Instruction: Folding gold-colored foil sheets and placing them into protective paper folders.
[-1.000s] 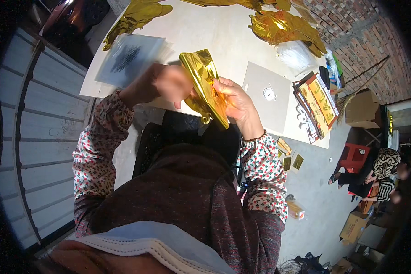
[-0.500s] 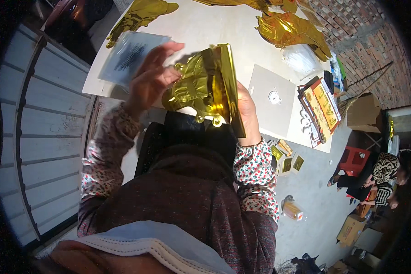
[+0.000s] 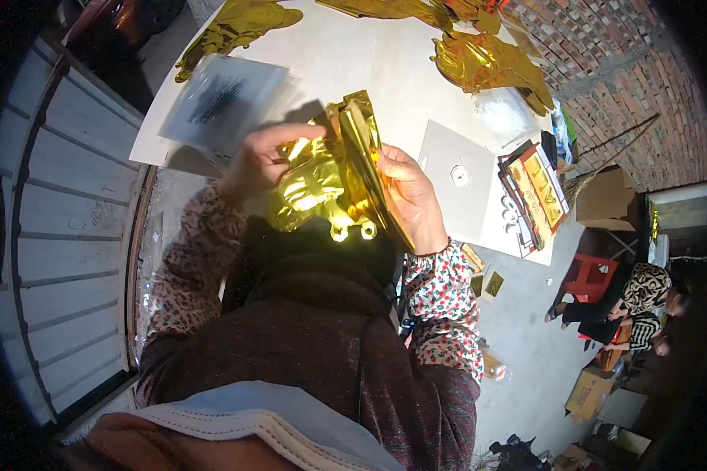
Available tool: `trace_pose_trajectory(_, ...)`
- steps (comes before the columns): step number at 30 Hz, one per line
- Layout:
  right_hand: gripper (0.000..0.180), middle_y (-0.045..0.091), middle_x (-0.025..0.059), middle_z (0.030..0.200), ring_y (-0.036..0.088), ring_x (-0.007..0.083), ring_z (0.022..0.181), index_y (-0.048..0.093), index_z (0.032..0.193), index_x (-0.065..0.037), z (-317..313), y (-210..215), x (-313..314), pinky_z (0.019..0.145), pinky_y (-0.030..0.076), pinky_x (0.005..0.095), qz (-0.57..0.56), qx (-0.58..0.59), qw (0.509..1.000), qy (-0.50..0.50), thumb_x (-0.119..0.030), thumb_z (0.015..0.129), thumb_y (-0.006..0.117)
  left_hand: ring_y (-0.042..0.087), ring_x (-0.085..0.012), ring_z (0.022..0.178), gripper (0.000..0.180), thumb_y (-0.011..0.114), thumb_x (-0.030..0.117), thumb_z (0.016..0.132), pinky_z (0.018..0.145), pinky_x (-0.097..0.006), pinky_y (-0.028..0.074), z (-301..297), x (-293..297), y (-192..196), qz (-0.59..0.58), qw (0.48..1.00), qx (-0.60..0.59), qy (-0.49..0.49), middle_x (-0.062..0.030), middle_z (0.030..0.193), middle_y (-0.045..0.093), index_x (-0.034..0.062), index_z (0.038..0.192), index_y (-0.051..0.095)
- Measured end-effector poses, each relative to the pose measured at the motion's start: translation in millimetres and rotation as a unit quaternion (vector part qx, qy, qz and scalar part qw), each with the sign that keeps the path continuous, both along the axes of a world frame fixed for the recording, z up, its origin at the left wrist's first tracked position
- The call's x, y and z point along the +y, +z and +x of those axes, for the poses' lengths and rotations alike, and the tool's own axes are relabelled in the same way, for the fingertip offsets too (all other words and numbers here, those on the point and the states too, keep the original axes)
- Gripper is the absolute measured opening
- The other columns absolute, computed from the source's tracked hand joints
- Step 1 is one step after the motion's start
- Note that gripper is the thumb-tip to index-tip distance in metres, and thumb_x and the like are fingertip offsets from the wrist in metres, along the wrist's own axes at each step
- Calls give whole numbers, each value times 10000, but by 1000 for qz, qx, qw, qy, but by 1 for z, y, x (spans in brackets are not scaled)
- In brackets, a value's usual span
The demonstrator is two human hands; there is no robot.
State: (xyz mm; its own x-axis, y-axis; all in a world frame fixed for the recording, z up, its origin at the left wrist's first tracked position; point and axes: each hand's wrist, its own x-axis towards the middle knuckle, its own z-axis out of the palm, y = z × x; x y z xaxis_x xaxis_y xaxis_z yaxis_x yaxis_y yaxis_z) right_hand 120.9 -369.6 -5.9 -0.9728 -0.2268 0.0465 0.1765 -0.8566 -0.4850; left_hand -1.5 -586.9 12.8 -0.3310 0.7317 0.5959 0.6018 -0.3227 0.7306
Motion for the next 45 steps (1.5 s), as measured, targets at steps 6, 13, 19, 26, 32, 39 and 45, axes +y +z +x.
trace_pose_trajectory(6, 376, 706, 135, 1078, 703, 211, 934, 609, 1198, 55, 3, -8, -4, 888, 561, 349, 21, -9, 999, -39, -153, 900, 706, 725, -176, 710, 245, 704, 72, 856, 622, -275, 557, -17, 8, 55, -11, 976, 174, -132, -96, 995, 755, 36, 1097, 735)
trace_pose_trajectory(13, 376, 692, 166, 1130, 699, 245, 987, 598, 1201, 66, 0, -11, -6, 924, 555, 373, -18, -32, 999, -3, -114, 889, 704, 681, -221, 635, 227, 682, 1, 825, 590, -303, 527, -21, 10, 57, -56, 966, 158, -198, -107, 920, 750, 43, 1037, 751)
trace_pose_trajectory(19, 408, 672, 174, 1167, 688, 276, 1025, 573, 1231, 70, -13, -35, 3, 933, 556, 410, 14, -32, 999, 40, -133, 899, 695, 697, -218, 680, 174, 657, -12, 818, 641, -320, 542, -18, 0, 55, -146, 971, 98, -164, -133, 826, 729, -12, 977, 729)
trace_pose_trajectory(26, 333, 674, 143, 1156, 682, 259, 1018, 587, 1237, 11, -18, -54, -4, 932, 553, 402, 9, -57, 997, 46, -124, 939, 651, 704, -174, 772, 218, 643, 100, 921, 727, -270, 581, -8, -1, 54, -309, 913, -249, -96, -151, 898, 708, -107, 978, 678)
trace_pose_trajectory(32, 291, 687, 93, 1072, 691, 201, 886, 603, 1217, -20, -25, -64, -16, 787, 588, 333, 13, -86, 996, -9, -145, 956, 637, 702, -159, 805, 288, 628, 204, 962, 741, -269, 553, -7, 2, 58, -333, 889, -313, -31, -116, 925, 717, -54, 1084, 667)
trace_pose_trajectory(39, 333, 695, 123, 1041, 701, 211, 855, 605, 1226, -4, -20, -53, -19, 752, 595, 324, 2, -40, 999, 22, -151, 932, 663, 715, -180, 766, 321, 589, 242, 987, 668, -264, 550, -4, 8, 78, -403, 864, -299, -31, -126, 894, 712, -67, 1024, 667)
trace_pose_trajectory(45, 256, 688, 93, 1014, 693, 193, 861, 617, 1152, 11, 7, -25, -33, 777, 597, 326, 7, -34, 998, -58, -33, 904, 662, 617, -104, 636, 332, 639, 243, 926, 585, -249, 486, 1, 23, 79, -437, 867, -237, -6, -100, 739, 695, -82, 884, 689)
